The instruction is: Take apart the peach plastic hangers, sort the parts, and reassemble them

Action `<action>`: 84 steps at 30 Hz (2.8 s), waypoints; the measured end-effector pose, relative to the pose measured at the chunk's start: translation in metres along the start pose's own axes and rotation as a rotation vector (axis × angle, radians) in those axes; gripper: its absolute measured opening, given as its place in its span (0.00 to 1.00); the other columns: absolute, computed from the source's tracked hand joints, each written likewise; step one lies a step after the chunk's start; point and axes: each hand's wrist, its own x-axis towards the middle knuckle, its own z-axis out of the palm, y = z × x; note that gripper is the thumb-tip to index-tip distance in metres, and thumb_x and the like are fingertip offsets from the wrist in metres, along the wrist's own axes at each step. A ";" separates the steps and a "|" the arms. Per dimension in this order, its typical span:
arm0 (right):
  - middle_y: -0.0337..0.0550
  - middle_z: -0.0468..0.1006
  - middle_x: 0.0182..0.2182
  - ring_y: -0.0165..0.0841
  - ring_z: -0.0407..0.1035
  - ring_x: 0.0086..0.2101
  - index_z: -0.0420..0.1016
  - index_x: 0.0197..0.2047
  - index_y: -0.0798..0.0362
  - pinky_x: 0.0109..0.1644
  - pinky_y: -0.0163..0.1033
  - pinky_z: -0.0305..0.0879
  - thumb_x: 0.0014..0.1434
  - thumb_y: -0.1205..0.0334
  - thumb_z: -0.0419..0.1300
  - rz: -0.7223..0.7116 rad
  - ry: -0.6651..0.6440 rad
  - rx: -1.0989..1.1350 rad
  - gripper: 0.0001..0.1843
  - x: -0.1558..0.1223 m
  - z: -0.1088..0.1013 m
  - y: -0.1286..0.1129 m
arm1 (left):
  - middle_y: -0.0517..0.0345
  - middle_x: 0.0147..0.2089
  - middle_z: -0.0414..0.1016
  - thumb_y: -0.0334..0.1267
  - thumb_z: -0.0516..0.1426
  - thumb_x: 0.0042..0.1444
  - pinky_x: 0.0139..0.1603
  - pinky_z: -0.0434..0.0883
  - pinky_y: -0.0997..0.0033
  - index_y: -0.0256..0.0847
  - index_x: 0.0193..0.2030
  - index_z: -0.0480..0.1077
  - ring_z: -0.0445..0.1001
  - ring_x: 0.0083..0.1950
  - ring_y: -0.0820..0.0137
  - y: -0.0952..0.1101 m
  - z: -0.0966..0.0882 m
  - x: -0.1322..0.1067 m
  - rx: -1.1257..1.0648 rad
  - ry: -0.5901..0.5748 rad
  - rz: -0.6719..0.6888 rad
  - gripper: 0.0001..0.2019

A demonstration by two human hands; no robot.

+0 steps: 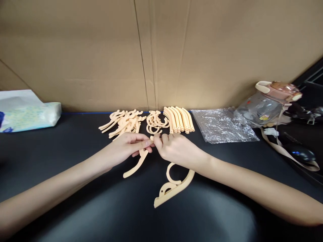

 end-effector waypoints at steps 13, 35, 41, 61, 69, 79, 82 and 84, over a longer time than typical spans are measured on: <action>0.43 0.72 0.18 0.33 0.61 0.17 0.71 0.39 0.59 0.22 0.38 0.40 0.55 0.76 0.51 0.257 -0.318 0.322 0.11 0.020 -0.013 0.013 | 0.59 0.29 0.76 0.44 0.55 0.59 0.24 0.59 0.73 0.39 0.28 0.70 0.61 0.22 0.75 0.016 0.006 -0.009 0.140 0.160 0.077 0.13; 0.34 0.71 0.18 0.25 0.55 0.14 0.66 0.38 0.51 0.18 0.31 0.54 0.66 0.67 0.43 1.049 0.213 2.108 0.12 0.029 -0.040 0.052 | 0.50 0.39 0.79 0.50 0.63 0.48 0.40 0.65 0.63 0.41 0.36 0.76 0.73 0.43 0.55 -0.031 -0.106 0.043 0.500 0.848 0.049 0.15; 0.44 0.80 0.31 0.25 0.71 0.24 0.59 0.33 0.51 0.32 0.32 0.69 0.62 0.70 0.46 1.049 0.522 2.037 0.08 0.032 -0.015 0.054 | 0.46 0.45 0.79 0.62 0.43 0.62 0.41 0.70 0.66 0.38 0.42 0.76 0.74 0.44 0.60 0.000 -0.085 0.031 0.285 0.630 0.175 0.31; 0.44 0.78 0.32 0.34 0.72 0.29 0.73 0.41 0.58 0.30 0.39 0.59 0.63 0.77 0.50 0.026 0.073 0.130 0.12 0.016 -0.002 0.025 | 0.64 0.21 0.61 0.44 0.62 0.52 0.24 0.57 0.78 0.38 0.25 0.74 0.58 0.24 0.76 0.016 -0.023 0.004 0.122 0.103 0.021 0.12; 0.48 0.79 0.32 0.34 0.72 0.26 0.71 0.48 0.66 0.29 0.39 0.59 0.63 0.82 0.43 0.015 -0.029 -0.002 0.19 0.017 0.004 0.018 | 0.56 0.33 0.77 0.46 0.62 0.51 0.22 0.56 0.78 0.38 0.29 0.74 0.57 0.23 0.79 0.015 -0.021 0.006 0.078 0.064 -0.018 0.12; 0.46 0.77 0.26 0.32 0.66 0.23 0.72 0.42 0.61 0.25 0.37 0.47 0.56 0.82 0.49 0.370 -0.293 0.524 0.15 0.027 -0.016 0.011 | 0.63 0.18 0.59 0.48 0.62 0.50 0.20 0.51 0.75 0.41 0.18 0.70 0.55 0.21 0.75 0.022 -0.023 0.007 0.285 0.180 0.084 0.16; 0.46 0.77 0.26 0.31 0.66 0.23 0.72 0.38 0.59 0.28 0.36 0.52 0.61 0.78 0.48 0.479 -0.247 0.624 0.12 0.025 -0.007 0.030 | 0.64 0.16 0.56 0.45 0.63 0.46 0.19 0.48 0.74 0.41 0.16 0.67 0.52 0.19 0.76 0.027 -0.024 0.001 0.269 0.136 0.002 0.16; 0.48 0.77 0.28 0.32 0.67 0.24 0.72 0.42 0.60 0.30 0.37 0.54 0.65 0.73 0.47 0.615 -0.193 0.527 0.13 0.023 0.002 0.051 | 0.64 0.17 0.55 0.44 0.61 0.47 0.19 0.46 0.74 0.41 0.15 0.63 0.51 0.20 0.76 0.029 -0.025 -0.003 0.233 0.090 -0.006 0.17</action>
